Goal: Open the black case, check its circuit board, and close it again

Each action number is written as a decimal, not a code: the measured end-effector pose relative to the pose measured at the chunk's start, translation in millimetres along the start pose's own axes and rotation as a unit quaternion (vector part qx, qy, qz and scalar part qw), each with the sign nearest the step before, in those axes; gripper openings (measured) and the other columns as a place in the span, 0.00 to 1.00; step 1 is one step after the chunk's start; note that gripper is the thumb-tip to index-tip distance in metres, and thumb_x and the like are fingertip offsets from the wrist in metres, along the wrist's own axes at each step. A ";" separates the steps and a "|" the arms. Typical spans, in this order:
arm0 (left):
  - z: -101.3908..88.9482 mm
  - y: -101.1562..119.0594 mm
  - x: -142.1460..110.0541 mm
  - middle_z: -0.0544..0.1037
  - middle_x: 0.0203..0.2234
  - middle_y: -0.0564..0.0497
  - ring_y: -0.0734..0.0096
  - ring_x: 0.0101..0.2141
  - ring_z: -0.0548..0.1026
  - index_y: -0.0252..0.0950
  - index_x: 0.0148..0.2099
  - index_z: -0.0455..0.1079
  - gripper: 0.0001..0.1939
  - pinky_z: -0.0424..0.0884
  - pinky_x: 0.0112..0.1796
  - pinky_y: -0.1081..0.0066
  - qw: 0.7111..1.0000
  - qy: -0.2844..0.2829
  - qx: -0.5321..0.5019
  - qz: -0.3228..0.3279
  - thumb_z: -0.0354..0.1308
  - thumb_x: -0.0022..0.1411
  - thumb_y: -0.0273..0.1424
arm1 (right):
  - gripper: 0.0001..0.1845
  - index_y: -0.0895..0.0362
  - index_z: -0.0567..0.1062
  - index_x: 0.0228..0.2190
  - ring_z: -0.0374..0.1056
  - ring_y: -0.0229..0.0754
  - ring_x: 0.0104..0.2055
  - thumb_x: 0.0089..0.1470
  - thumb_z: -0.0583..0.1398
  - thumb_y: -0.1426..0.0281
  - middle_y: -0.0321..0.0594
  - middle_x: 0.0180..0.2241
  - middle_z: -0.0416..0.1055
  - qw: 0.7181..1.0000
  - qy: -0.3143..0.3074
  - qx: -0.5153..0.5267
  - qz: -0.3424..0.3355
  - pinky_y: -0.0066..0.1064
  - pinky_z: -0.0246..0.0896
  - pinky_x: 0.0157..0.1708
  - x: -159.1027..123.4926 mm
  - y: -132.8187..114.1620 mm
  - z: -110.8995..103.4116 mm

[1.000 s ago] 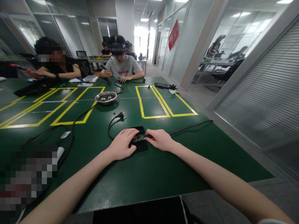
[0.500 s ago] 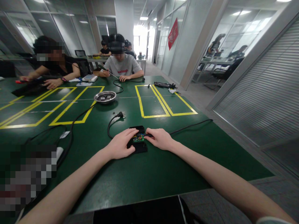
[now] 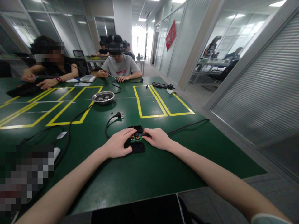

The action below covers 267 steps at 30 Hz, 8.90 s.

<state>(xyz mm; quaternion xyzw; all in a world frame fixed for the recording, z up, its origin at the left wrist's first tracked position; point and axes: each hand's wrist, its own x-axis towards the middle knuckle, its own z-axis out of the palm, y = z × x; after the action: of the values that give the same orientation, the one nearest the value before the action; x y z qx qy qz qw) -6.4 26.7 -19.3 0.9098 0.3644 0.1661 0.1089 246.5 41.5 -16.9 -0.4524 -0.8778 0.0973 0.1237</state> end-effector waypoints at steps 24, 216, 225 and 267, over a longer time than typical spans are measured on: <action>-28.2 -0.1 -5.8 0.63 0.15 0.55 0.73 0.19 0.60 0.37 0.20 0.58 0.26 0.52 0.27 0.69 0.998 -0.003 0.021 -0.063 0.45 0.73 0.38 | 0.08 0.56 0.74 0.38 0.69 0.38 0.27 0.67 0.60 0.65 0.37 0.28 0.76 0.985 0.060 0.062 -0.151 0.27 0.51 0.29 -15.5 2.2 -0.1; 6.2 7.1 -5.9 0.58 0.73 0.41 0.51 0.71 0.57 0.43 0.73 0.59 0.30 0.51 0.69 0.46 0.994 -0.069 0.080 -0.038 0.43 0.78 0.50 | 0.28 0.59 0.69 0.59 0.70 0.55 0.56 0.64 0.53 0.56 0.53 0.54 0.75 0.875 0.414 0.141 0.209 0.48 0.65 0.58 11.5 130.8 -19.2; 5.9 7.2 -5.9 0.58 0.73 0.41 0.51 0.72 0.56 0.42 0.73 0.59 0.31 0.51 0.70 0.46 0.994 -0.069 0.079 -0.043 0.43 0.77 0.50 | 0.27 0.56 0.70 0.58 0.72 0.59 0.52 0.63 0.56 0.57 0.53 0.51 0.76 0.863 0.320 0.040 0.388 0.48 0.66 0.53 -4.0 146.2 -23.0; 5.5 7.6 -6.2 0.57 0.73 0.42 0.52 0.71 0.56 0.43 0.74 0.58 0.31 0.50 0.70 0.47 0.994 -0.071 0.069 -0.042 0.44 0.77 0.50 | 0.28 0.59 0.75 0.58 0.74 0.63 0.52 0.64 0.56 0.56 0.59 0.52 0.75 0.821 0.284 -0.025 0.495 0.52 0.67 0.52 -27.1 177.5 -38.1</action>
<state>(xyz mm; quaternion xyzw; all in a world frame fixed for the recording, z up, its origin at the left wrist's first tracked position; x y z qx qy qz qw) -3.7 16.5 -23.3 0.9086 0.4041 0.0707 0.0785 410.1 123.0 -34.4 -0.8368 -0.4636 -0.0090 0.2910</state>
